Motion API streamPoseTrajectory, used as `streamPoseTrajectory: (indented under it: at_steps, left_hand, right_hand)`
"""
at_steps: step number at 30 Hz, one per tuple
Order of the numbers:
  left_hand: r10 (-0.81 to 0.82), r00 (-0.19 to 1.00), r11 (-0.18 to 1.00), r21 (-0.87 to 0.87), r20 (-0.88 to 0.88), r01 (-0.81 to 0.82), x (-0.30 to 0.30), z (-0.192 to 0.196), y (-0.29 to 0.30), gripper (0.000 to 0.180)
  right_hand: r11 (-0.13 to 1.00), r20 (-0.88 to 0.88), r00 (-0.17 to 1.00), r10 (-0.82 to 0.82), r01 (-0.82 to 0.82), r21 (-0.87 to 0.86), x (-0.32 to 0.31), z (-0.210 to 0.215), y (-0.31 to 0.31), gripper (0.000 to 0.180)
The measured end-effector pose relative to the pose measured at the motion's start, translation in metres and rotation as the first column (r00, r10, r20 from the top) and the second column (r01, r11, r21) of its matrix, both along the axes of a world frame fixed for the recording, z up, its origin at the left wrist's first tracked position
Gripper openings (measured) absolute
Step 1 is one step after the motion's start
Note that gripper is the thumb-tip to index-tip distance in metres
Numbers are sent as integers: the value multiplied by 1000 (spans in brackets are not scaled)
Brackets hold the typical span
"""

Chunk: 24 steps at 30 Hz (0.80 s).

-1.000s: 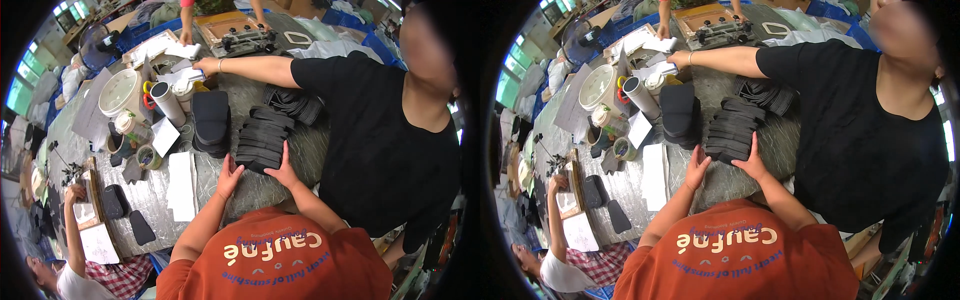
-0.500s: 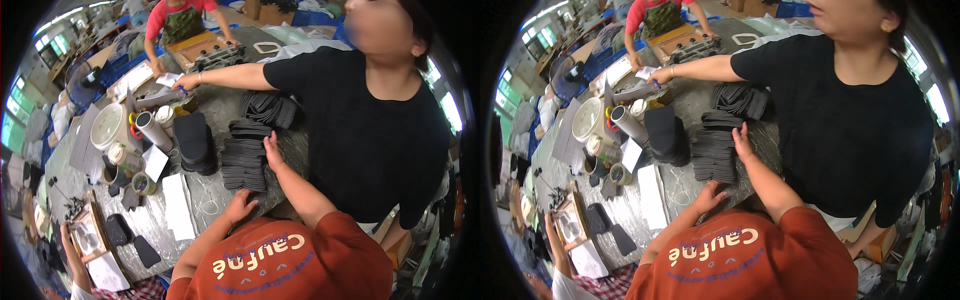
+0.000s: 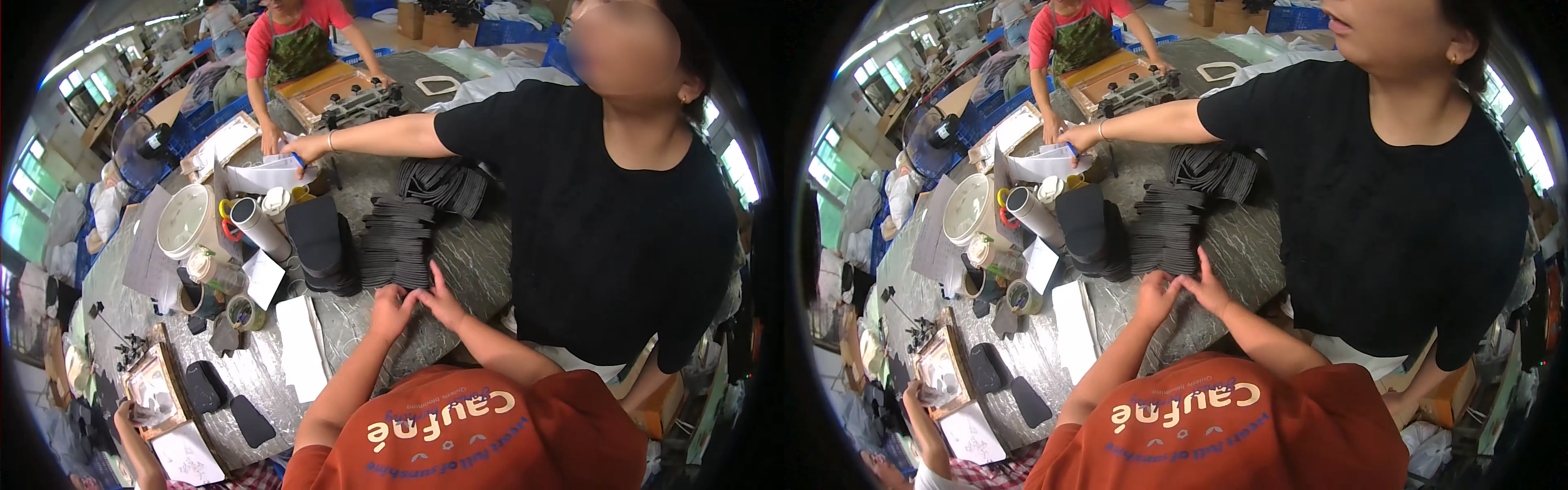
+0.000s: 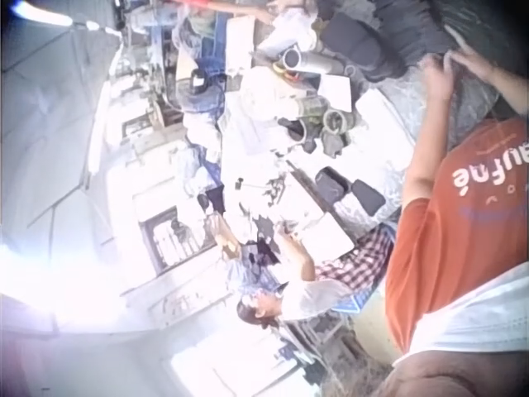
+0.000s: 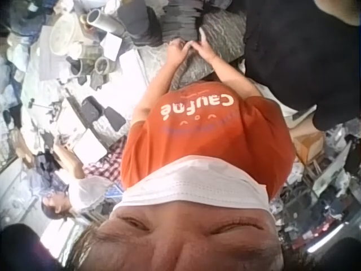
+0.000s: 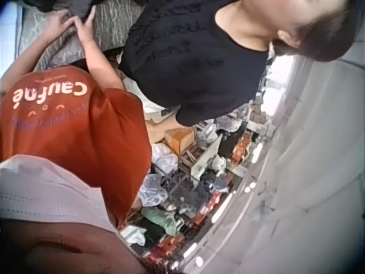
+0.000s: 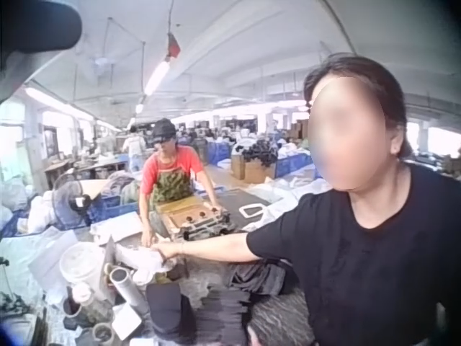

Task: The recorder is sorting and stacking black fabric shoe components at a manufacturing workstation, occasionally checking printed specification sheets.

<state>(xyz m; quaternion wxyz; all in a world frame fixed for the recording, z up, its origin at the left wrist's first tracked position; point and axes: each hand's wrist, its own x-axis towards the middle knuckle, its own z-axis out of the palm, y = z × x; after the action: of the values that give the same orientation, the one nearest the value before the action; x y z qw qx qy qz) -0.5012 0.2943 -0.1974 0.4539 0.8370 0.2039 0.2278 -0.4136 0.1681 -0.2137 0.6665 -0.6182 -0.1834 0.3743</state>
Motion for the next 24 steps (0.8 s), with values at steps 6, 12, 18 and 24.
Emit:
streamPoseTrajectory:
  at_steps: [6,12,18,24]
  left_hand:
    - [82,997,989,122,8,-83,0,-9,11,28]
    - [20,989,988,-147,-146,-42,-46,-9,12,26]
    - [-37,981,998,-61,-189,26,-132,-25,-6,13]
    - [224,966,968,149,-129,-204,-155,-25,9,12]
  right_hand:
    - [996,224,972,-74,62,61,-18,-22,3,83]
    - [910,671,739,-60,316,-267,-18,-14,-36,68]
    - [953,288,942,-173,234,-191,-3,-15,-61,54]
    - [970,387,920,-67,152,-192,6,-34,-64,28]
